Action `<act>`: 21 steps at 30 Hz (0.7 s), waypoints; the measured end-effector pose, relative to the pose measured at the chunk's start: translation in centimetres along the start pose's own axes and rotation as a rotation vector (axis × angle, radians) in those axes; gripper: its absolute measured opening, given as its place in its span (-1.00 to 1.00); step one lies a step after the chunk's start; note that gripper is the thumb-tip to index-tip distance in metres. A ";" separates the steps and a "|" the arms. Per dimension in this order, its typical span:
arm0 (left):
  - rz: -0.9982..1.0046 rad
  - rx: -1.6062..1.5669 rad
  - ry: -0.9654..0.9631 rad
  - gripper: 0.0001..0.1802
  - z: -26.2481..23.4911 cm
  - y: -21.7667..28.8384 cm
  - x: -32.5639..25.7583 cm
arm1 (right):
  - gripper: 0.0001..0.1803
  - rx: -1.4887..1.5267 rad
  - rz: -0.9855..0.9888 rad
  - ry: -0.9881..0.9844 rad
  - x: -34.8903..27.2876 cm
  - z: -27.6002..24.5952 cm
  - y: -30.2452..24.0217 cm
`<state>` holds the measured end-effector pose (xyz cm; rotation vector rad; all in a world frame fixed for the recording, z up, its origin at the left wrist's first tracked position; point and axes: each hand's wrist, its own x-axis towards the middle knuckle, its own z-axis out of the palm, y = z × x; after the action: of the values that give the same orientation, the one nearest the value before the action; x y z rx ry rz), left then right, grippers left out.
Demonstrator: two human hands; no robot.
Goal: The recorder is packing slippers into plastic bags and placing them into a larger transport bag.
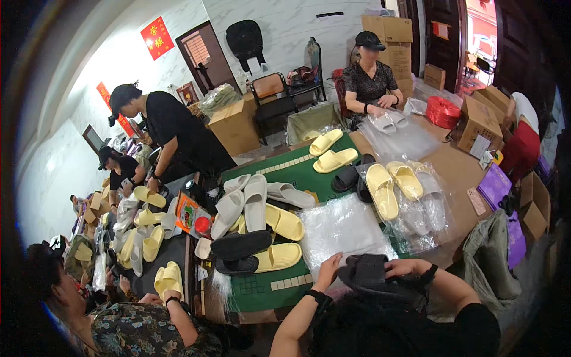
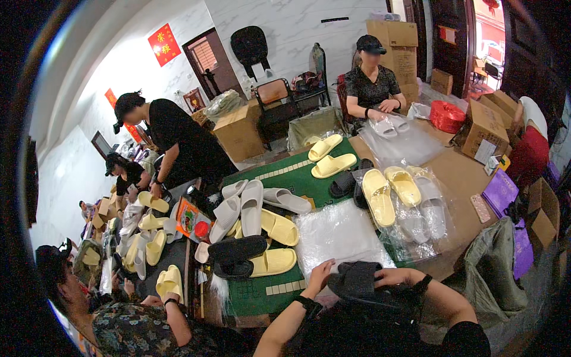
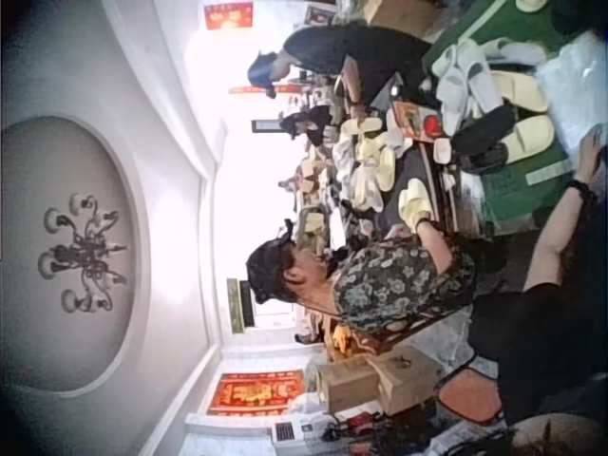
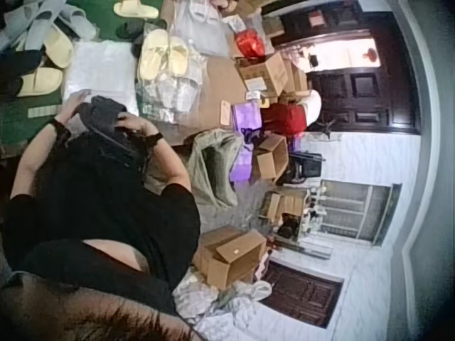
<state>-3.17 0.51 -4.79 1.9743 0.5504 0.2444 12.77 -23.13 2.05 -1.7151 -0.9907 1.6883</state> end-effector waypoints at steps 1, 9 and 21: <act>0.046 -0.096 -0.015 -0.63 -0.1 0.5 -0.3 | -0.51 -0.190 -0.055 0.137 -0.9 0.2 -1.0; -0.022 -0.121 -0.010 -0.60 0.9 4.2 -0.7 | -0.54 -0.436 -0.126 0.456 0.5 0.3 1.9; 0.348 0.686 0.091 -0.49 2.4 10.1 -2.6 | -0.56 -0.963 -0.221 0.685 2.7 1.7 -2.2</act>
<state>-1.73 -6.39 3.31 2.7406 0.3674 0.3997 10.68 -19.89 2.02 -2.3669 -1.6595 0.3426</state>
